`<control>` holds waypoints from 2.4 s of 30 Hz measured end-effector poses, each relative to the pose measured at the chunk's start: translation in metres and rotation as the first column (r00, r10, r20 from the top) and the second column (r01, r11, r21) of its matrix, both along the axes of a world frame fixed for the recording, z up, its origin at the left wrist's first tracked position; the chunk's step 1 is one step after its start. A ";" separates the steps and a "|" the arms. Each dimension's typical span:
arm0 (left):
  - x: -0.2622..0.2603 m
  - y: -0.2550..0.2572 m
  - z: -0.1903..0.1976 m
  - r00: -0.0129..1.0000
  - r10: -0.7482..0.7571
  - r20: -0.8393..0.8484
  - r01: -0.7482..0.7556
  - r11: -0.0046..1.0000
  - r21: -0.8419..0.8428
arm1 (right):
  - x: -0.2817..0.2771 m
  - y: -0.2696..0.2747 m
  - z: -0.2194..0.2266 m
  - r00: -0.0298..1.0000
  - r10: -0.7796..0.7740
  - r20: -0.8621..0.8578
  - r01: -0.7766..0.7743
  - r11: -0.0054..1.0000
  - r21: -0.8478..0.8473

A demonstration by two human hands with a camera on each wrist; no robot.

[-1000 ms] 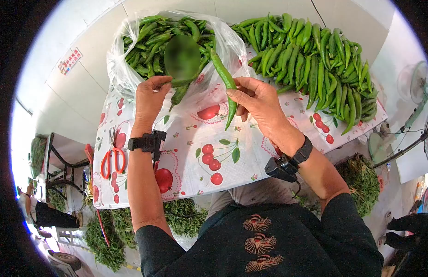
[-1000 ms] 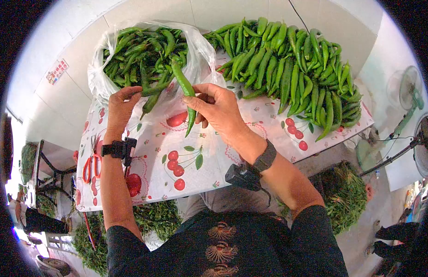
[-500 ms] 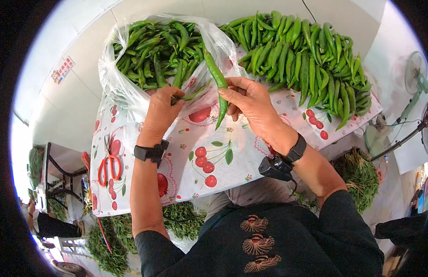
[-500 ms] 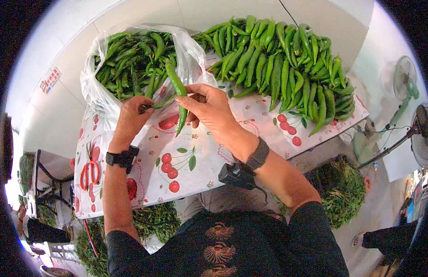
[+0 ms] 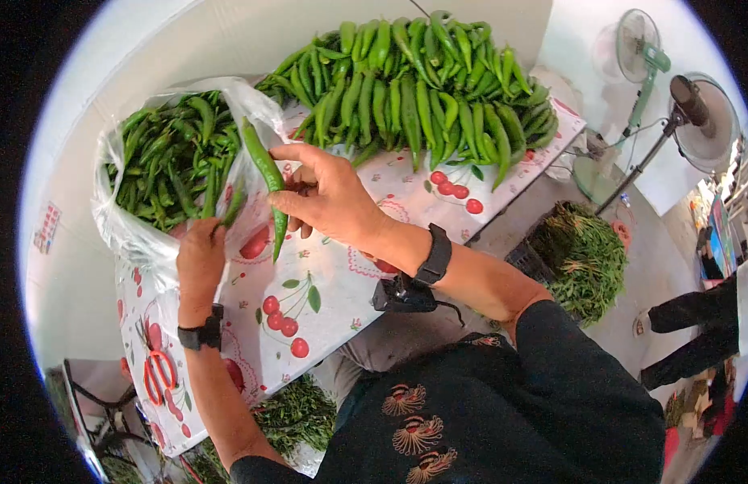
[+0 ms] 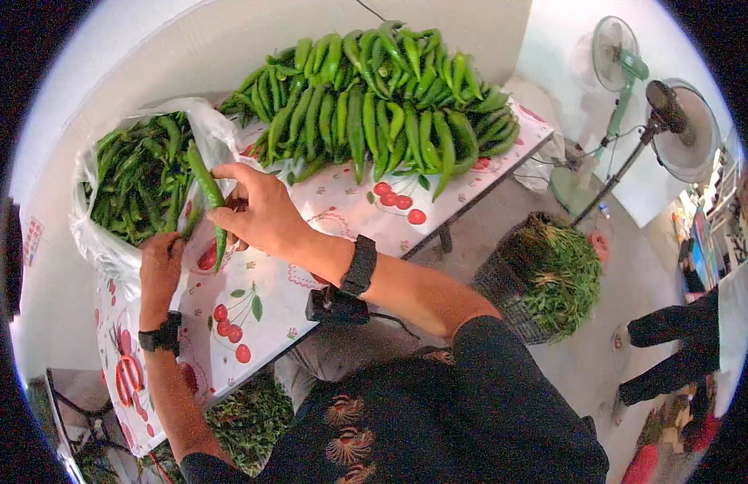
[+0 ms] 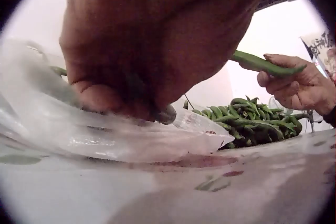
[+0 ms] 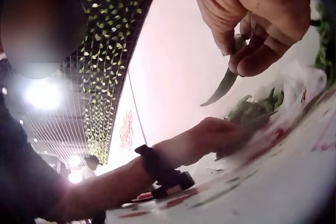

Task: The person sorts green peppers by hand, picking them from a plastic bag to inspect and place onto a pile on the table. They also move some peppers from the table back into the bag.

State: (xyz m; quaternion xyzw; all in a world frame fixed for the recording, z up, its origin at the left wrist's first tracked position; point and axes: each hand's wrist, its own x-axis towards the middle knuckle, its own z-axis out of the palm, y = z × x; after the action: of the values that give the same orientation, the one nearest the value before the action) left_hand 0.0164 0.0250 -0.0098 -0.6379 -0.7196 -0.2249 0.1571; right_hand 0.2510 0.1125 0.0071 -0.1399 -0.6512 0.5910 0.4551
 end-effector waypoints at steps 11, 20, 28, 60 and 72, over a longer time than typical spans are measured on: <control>-0.001 0.003 0.007 0.981 -0.052 0.186 0.043 0.998 0.051 | 0.117 0.014 0.028 0.972 -0.221 0.076 0.214 0.972 0.092; -0.011 0.007 -0.004 0.968 -0.113 0.225 0.090 0.990 0.110 | 0.226 0.051 0.037 0.775 -0.607 0.173 0.602 0.794 0.086; 0.012 0.003 0.010 0.925 -0.076 0.372 0.067 0.997 0.037 | 0.230 0.072 0.017 0.698 -0.592 0.403 0.560 0.802 0.208; 0.027 -0.004 0.026 0.716 -0.305 0.629 0.165 0.948 0.272 | 0.063 0.009 0.039 0.908 -0.347 0.234 0.208 0.859 0.467; 0.022 -0.001 0.014 0.738 -0.316 0.596 0.209 0.947 0.244 | -0.068 0.017 0.016 0.948 0.317 -0.030 -0.315 0.922 -0.224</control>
State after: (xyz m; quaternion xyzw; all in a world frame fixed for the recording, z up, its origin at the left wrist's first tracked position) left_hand 0.0386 0.0242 0.0042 -0.6065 -0.6123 -0.5017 -0.0743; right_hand 0.1829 0.1294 0.0229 -0.0859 -0.5956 0.7262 0.3326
